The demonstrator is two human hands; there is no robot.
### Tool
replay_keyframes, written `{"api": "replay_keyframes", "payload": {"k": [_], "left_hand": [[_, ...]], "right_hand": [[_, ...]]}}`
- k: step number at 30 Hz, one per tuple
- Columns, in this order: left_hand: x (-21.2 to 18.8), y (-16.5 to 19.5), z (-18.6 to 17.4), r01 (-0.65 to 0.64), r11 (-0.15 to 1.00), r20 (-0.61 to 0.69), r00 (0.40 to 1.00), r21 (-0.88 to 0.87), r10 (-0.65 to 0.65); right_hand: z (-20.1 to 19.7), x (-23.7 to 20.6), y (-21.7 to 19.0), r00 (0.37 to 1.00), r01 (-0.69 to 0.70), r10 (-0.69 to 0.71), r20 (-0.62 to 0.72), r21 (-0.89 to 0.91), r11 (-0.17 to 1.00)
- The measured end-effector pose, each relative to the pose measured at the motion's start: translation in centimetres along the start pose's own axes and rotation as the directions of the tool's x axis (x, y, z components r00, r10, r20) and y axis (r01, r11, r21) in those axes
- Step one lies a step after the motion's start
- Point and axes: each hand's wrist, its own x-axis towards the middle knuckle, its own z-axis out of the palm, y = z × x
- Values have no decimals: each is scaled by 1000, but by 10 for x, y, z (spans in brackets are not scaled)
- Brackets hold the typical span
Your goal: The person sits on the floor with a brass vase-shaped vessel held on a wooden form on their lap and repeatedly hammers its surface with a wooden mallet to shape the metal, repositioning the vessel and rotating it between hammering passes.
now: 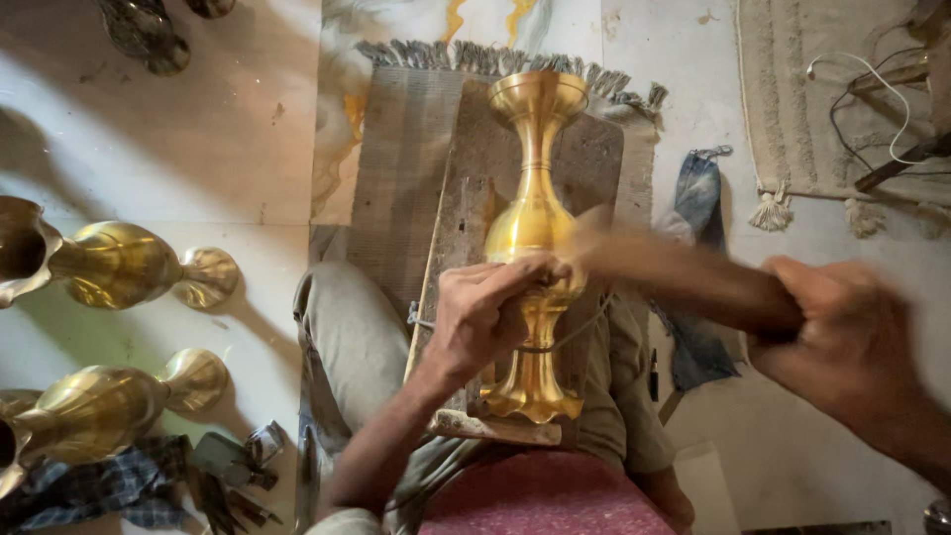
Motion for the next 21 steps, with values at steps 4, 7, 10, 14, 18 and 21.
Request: {"api": "replay_keyframes", "payload": {"k": [4, 7, 10, 14, 18, 21], "left_hand": [[-7, 1, 19, 28, 999, -201, 979, 19, -23], [-15, 3, 25, 69, 997, -315, 947, 31, -56], [-19, 5, 26, 83, 997, -373, 925, 4, -75], [-15, 4, 23, 36, 999, -350, 936, -29, -44], [-9, 0, 14, 15, 1000, -226, 974, -23, -20], [-4, -6, 1, -53, 999, 9, 999, -1, 53]], "right_hand": [[-45, 19, -34, 999, 30, -27, 21, -190, 981], [-68, 25, -50, 984, -3, 26, 179, -125, 992], [-74, 25, -60, 986, 31, -2, 169, -170, 985], [-72, 19, -59, 992, 84, -67, 103, -173, 981], [-57, 13, -45, 993, 116, -117, 2, -86, 990], [-28, 1, -31, 969, 154, -174, -176, -126, 980]]}}
